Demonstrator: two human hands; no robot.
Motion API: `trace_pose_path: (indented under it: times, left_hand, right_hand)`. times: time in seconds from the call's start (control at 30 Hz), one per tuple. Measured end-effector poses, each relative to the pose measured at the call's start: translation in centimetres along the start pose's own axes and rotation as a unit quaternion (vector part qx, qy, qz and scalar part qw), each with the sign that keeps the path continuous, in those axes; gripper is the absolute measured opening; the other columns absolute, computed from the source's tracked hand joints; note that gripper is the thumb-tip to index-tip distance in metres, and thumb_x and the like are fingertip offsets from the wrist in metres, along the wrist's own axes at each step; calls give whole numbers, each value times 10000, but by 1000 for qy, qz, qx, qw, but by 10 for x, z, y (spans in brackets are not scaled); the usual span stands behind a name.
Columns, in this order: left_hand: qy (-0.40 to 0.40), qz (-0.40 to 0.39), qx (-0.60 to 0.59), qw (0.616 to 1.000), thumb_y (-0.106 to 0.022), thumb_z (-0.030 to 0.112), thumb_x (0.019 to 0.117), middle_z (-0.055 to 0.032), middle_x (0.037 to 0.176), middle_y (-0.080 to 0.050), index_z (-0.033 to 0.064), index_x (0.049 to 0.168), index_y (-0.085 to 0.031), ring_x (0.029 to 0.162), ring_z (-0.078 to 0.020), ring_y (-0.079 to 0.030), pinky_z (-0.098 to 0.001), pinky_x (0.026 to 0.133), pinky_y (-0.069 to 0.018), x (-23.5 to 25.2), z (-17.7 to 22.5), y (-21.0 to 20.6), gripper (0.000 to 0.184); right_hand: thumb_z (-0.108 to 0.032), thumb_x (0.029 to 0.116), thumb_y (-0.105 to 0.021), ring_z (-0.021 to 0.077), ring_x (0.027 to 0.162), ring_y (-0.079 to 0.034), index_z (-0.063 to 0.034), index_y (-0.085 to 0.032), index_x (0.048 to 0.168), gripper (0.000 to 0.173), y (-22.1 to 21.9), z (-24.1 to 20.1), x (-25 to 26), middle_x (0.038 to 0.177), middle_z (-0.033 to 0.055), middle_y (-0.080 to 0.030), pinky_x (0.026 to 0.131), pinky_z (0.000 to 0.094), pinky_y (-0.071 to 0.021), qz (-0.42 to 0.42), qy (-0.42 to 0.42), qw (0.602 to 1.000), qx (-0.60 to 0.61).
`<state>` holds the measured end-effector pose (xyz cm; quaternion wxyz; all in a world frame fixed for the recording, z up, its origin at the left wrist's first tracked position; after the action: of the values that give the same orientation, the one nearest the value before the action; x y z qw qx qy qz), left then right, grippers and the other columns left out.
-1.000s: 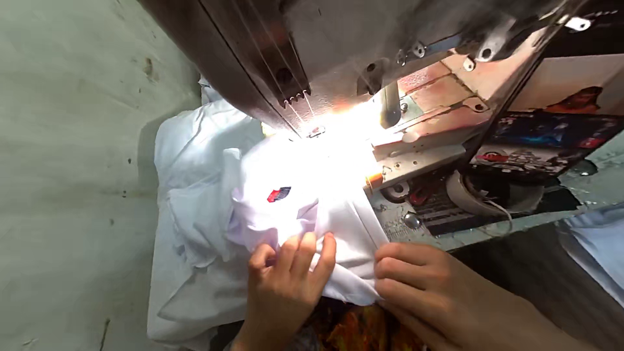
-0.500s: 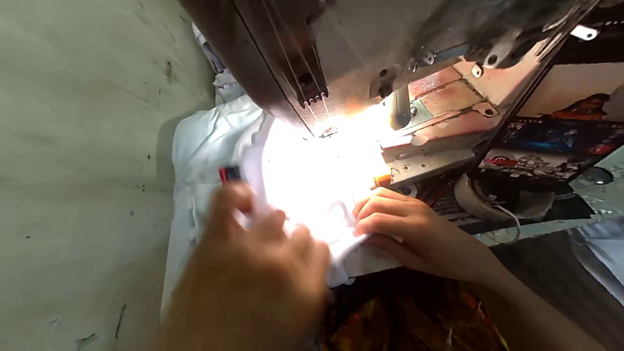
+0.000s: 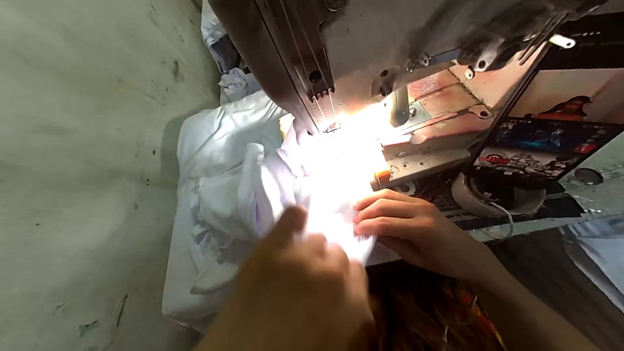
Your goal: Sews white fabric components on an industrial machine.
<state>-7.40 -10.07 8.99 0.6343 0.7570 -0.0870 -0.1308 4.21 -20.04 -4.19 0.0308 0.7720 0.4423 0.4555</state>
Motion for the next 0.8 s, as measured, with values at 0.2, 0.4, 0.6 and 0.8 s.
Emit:
trace_pose_path:
  times: [0.2,0.4,0.6,0.8]
  left_hand:
    - [-93,27,-88,991,-534,592,944,14,581,-535,179,685,-614,561,-190,-535,-483,829,-409,7,-6,-10,494]
    - [36,181,-66,981,-610,423,964,31,1198,-726,217,1038,-697,1107,-179,-676,-603,1086,-338,13,-30,-74,236]
    - [136,259,1,956,-530,73,930,-52,806,-694,130,950,-731,816,-256,-682,-608,1072,-351,20,-54,-95,210]
    - [159,230,-88,956,-697,-115,713,-173,1071,-760,-42,1064,-756,1069,-338,-717,-608,1114,-372,45,-104,-99,363]
  right_hand:
    - [-96,1033,-569,166,1146,-656,-74,-754,1034,186,3,-8,-7,1066,60,-745,999,260,-514,13,3,1000,-17]
    - [-85,1033,-554,181,1091,-664,-105,-728,1023,175,1,-19,-17,1035,40,-747,957,336,-492,34,-2,983,-180]
    - [-70,1024,-550,185,1031,-670,-97,-759,992,213,2,-12,10,1001,36,-756,959,355,-461,39,20,960,-277]
    - [-89,1011,-537,196,1015,-706,-112,-774,979,240,3,11,30,990,35,-769,922,393,-508,48,12,956,-289]
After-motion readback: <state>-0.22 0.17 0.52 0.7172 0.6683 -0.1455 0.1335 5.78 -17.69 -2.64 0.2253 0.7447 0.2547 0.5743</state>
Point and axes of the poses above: each hand's wrist, its own x-axis towards the middle knuckle, its own y-axis out of the back of the hand, z = x × y, the point moved 5 cm from there along x, towards the middle knuckle
